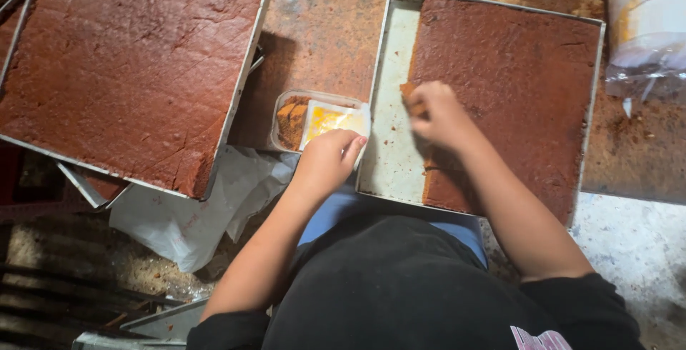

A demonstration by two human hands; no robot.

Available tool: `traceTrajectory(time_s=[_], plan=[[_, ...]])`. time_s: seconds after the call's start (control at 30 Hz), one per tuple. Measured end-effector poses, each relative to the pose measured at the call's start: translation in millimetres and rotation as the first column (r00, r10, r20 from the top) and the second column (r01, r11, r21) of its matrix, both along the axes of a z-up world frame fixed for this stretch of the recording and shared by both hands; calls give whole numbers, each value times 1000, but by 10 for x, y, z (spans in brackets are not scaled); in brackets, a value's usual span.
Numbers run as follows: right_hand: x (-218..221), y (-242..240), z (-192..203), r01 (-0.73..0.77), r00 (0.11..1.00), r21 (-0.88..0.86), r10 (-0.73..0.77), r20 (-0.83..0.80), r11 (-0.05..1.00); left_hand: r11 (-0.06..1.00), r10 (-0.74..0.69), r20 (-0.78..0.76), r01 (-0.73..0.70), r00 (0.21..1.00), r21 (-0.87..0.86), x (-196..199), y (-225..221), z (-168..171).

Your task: The person is wrapping individual pieces of cake in plastic film and packing them into a plastic container.

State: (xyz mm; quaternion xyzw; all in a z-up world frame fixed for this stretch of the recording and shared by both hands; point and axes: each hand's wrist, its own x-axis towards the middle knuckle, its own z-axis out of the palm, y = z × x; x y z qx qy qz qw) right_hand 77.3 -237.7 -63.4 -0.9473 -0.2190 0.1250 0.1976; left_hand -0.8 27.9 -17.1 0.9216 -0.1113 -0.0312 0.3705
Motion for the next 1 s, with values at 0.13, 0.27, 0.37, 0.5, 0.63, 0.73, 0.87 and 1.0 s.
traceTrajectory(time_s=[0.13,0.27,0.37,0.5,0.63,0.73,0.87,1.0], plan=[[-156,-78,454,493,870,602,-376,-319,628,989,67,34,-62,997,-136,-32,66,-256],[-620,167,1188,315,904,852,-406,-135,418,974,7,-4,-7,1000,-228,-2,-86,112],[-828,384,951,16,972,621,-159,175,783,953,-13,23,20,1000,-303,47,-251,476],[-762,261,472,340,939,522,-318,-135,782,967,-230,319,253,919,-33,-106,-486,453],[-349,-53,571,462,873,518,-267,-408,720,947,-300,245,319,922,-39,-236,-327,9],[-74,-67,963,283,946,716,-307,-100,638,984,-148,166,162,975,-75,-68,-144,-237],[594,258,1050,-275,790,289,44,612,917,989,-118,-302,140,946,52,-20,-95,51],[947,463,413,-247,937,-246,296,186,937,987,-85,201,55,976,148,-77,-109,-349]])
